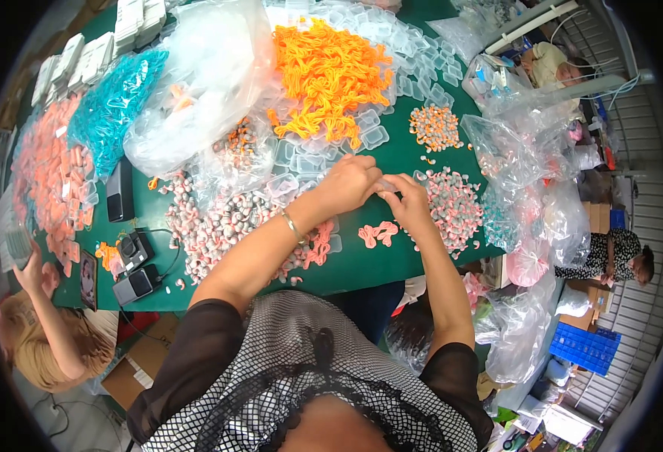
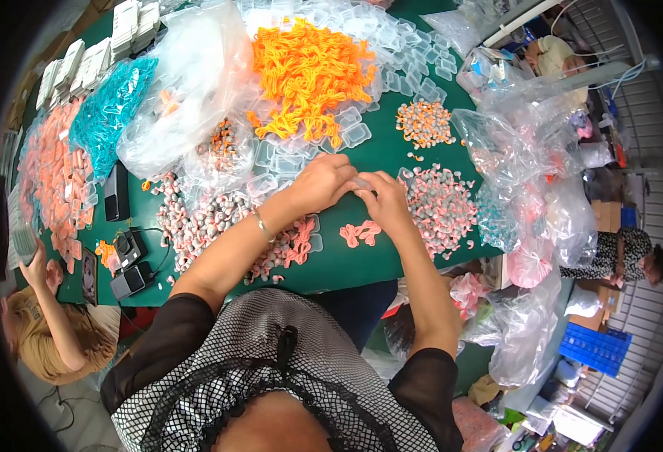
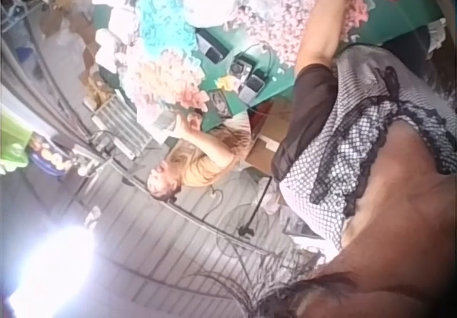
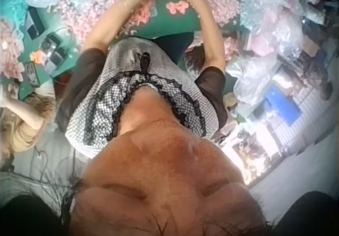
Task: The recorder is sorting small pink plastic components and placing them into individual clear plastic containers.
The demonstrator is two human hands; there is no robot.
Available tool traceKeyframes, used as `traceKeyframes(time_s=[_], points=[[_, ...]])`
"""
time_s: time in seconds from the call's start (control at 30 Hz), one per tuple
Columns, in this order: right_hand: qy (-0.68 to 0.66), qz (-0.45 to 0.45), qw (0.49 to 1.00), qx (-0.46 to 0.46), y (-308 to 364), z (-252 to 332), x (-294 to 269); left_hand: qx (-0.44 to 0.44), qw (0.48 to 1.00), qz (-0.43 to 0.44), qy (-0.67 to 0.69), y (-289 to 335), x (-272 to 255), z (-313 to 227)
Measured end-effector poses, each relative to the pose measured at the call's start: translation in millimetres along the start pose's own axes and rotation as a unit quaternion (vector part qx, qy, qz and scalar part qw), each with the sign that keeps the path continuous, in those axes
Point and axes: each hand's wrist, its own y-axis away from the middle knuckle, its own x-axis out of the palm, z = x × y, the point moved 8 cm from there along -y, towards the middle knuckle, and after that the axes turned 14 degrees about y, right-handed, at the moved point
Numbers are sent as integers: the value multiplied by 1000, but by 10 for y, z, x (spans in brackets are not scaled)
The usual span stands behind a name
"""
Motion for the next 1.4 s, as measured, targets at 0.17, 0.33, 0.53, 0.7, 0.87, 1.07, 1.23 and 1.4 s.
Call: traceKeyframes(time_s=[0.17, 0.33, 0.53, 0.7, 0.87, 1.07, 1.23, 1.4], points=[[-163, 29, 986, -24, -380, 211, 29, 5, 994, -66, -86, 146, -809, -277], [143, -147, 979, 3, -678, -555, 301, 10, 901, -343, -267, 376, -2442, -392], [8, -112, 979, 169, -659, -914, 582, -230, 832, -313, -396, 994, -3407, 620], [-129, -154, 954, 221, -386, -1445, 572, -219, 839, -311, -389, 1030, -3292, 630], [-226, -128, 925, 277, 27, -1602, 507, -21, 939, -301, -163, 683, -2348, -84], [-87, -52, 955, 279, 183, -1450, 474, -273, 924, -107, -245, 607, -1343, 496], [140, -74, 976, 147, 9, -1087, 315, -305, 888, -173, -297, 819, -1573, 738], [154, -69, 978, 119, -19, -970, 309, -341, 866, -163, -327, 916, -1671, 840]])
